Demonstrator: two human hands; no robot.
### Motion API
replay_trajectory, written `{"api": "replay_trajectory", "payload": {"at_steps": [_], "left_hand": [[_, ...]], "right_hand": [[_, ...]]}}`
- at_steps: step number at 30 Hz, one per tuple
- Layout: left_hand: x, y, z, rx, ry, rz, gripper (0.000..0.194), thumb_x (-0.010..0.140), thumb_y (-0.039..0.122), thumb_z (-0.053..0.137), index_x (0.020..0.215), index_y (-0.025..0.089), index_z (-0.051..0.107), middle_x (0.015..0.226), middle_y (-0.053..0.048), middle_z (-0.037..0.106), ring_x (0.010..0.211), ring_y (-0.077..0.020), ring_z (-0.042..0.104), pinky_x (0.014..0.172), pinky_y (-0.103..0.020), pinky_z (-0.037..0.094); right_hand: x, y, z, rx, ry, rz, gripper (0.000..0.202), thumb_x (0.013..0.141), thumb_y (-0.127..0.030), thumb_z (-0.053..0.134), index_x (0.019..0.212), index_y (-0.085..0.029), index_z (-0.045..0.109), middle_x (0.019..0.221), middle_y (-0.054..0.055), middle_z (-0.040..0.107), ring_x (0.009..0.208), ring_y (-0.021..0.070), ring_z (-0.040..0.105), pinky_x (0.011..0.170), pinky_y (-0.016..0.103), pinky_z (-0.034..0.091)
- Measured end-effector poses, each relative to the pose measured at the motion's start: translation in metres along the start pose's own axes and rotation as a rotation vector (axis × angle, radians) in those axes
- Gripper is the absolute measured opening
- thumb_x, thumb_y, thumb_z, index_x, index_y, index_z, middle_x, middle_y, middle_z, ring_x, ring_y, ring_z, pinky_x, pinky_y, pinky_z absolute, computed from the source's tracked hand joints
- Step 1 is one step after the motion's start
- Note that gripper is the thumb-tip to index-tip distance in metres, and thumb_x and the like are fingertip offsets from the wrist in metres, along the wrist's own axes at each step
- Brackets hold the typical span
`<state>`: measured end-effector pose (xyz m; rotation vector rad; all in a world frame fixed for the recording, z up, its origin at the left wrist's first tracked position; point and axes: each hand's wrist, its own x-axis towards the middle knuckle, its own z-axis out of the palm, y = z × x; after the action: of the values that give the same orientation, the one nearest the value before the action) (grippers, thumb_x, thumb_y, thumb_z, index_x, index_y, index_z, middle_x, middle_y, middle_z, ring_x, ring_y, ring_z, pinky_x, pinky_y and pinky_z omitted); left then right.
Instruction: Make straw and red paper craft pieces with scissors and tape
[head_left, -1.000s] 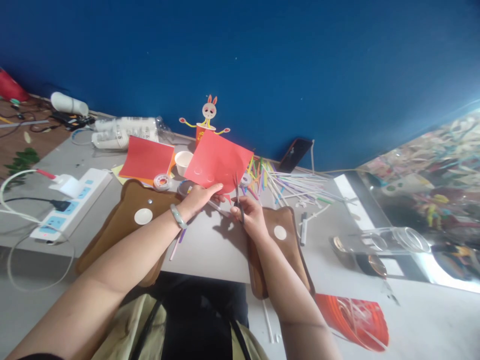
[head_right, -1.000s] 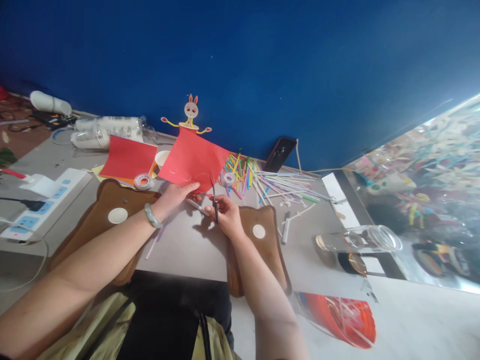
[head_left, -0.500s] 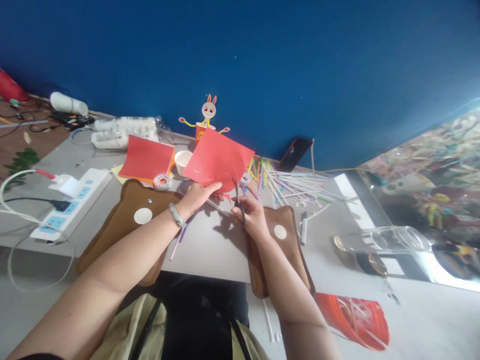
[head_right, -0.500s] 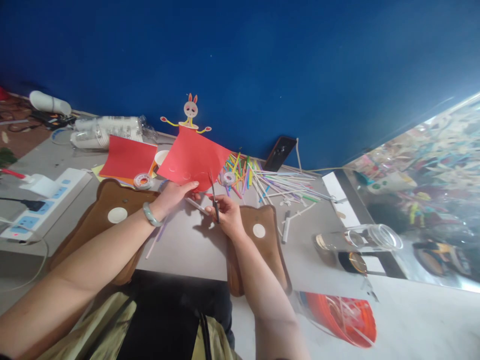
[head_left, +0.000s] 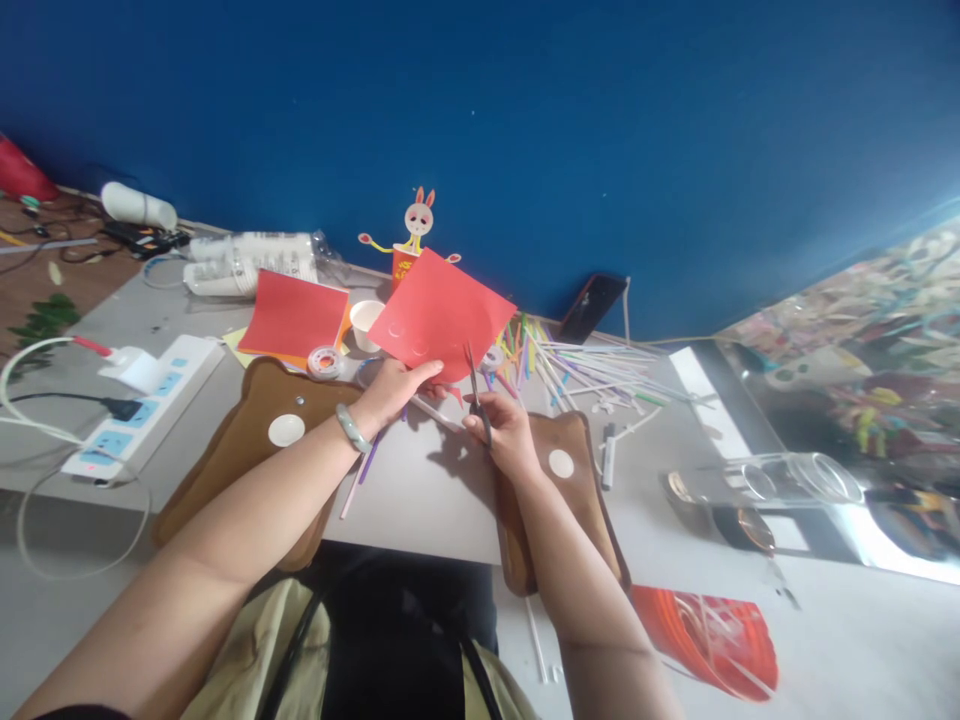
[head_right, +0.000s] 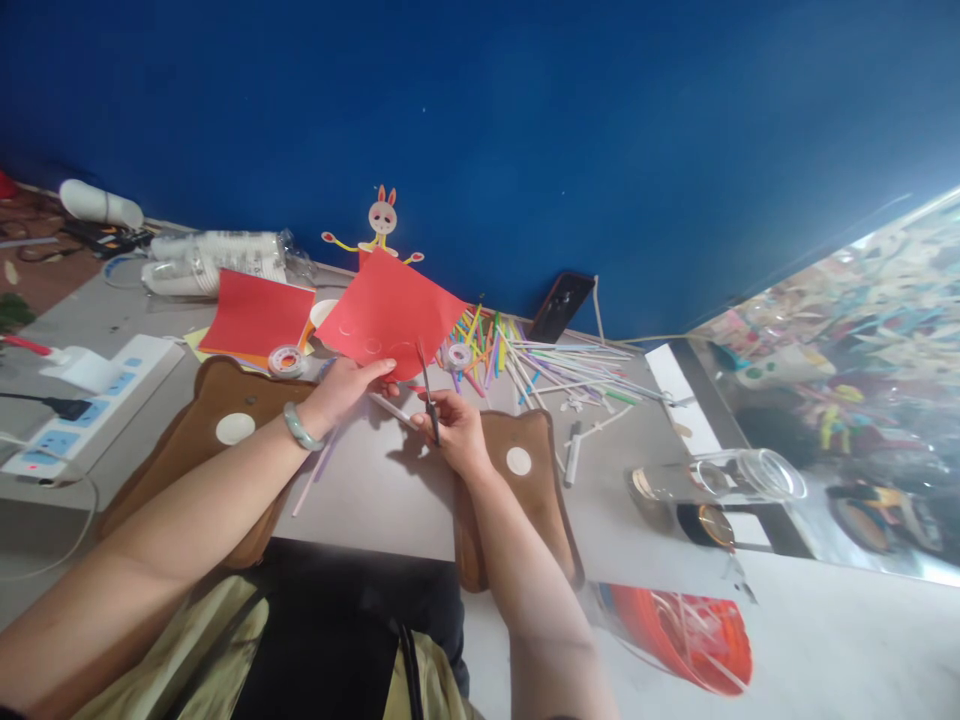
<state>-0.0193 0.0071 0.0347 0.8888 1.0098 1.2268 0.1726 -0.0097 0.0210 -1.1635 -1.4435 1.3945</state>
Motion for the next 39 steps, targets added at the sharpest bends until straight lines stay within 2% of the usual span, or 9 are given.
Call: {"api": "replay_trajectory", "payload": {"at_steps": [5, 13, 19, 27, 34, 39], "left_hand": [[0.0016, 0.0011, -0.0008, -0.018, -0.01, 0.033, 0.028, 0.075, 0.037, 0.072, 0.087, 0.011, 0.068, 0.074, -0.008, 0.072, 0.057, -0.0147, 0.066, 0.062, -0.028, 0.054], [0.0032, 0.002, -0.0021, -0.035, -0.033, 0.073, 0.03, 0.074, 0.037, 0.071, 0.085, 0.011, 0.066, 0.071, -0.006, 0.07, 0.056, -0.0137, 0.064, 0.059, -0.027, 0.053], [0.004, 0.0031, -0.0021, -0.027, -0.037, 0.079, 0.031, 0.074, 0.039, 0.07, 0.087, 0.011, 0.066, 0.077, -0.008, 0.072, 0.055, -0.0128, 0.063, 0.059, -0.026, 0.052], [0.0054, 0.0012, -0.0037, -0.028, -0.029, 0.08, 0.03, 0.075, 0.038, 0.069, 0.085, 0.011, 0.066, 0.071, -0.006, 0.07, 0.055, -0.0134, 0.064, 0.058, -0.026, 0.051], [0.0042, 0.0035, -0.0032, 0.019, -0.008, 0.081, 0.027, 0.076, 0.039, 0.066, 0.077, 0.012, 0.064, 0.064, -0.005, 0.067, 0.054, -0.0134, 0.063, 0.056, -0.025, 0.048], [0.0033, 0.0042, -0.003, 0.071, -0.04, 0.097, 0.026, 0.077, 0.037, 0.065, 0.084, 0.012, 0.066, 0.071, -0.006, 0.07, 0.054, -0.0124, 0.062, 0.056, -0.024, 0.047]], "right_hand": [[0.0005, 0.0016, -0.0005, 0.003, -0.006, 0.009, 0.051, 0.062, -0.053, 0.083, 0.093, -0.019, 0.062, 0.056, -0.006, 0.056, 0.041, 0.0083, 0.043, 0.041, 0.023, 0.034], [-0.0023, -0.0017, 0.0006, 0.01, -0.012, 0.017, 0.05, 0.062, -0.053, 0.083, 0.093, -0.019, 0.063, 0.055, -0.006, 0.055, 0.04, 0.0081, 0.043, 0.041, 0.023, 0.035], [-0.0029, -0.0023, 0.001, -0.022, -0.009, 0.024, 0.048, 0.063, -0.053, 0.082, 0.092, -0.02, 0.063, 0.054, -0.006, 0.054, 0.04, 0.0084, 0.043, 0.04, 0.023, 0.035], [-0.0034, -0.0025, 0.0019, -0.02, -0.001, 0.028, 0.045, 0.065, -0.051, 0.081, 0.091, -0.02, 0.063, 0.052, -0.006, 0.054, 0.039, 0.0085, 0.044, 0.039, 0.023, 0.036], [-0.0036, -0.0022, 0.0013, -0.014, -0.001, 0.039, 0.048, 0.061, -0.049, 0.085, 0.092, -0.019, 0.064, 0.054, -0.005, 0.057, 0.039, 0.0085, 0.046, 0.04, 0.022, 0.035], [-0.0027, -0.0011, 0.0, 0.021, -0.017, 0.02, 0.05, 0.06, -0.049, 0.086, 0.092, -0.019, 0.064, 0.053, -0.006, 0.057, 0.039, 0.0084, 0.046, 0.04, 0.022, 0.035]]}}
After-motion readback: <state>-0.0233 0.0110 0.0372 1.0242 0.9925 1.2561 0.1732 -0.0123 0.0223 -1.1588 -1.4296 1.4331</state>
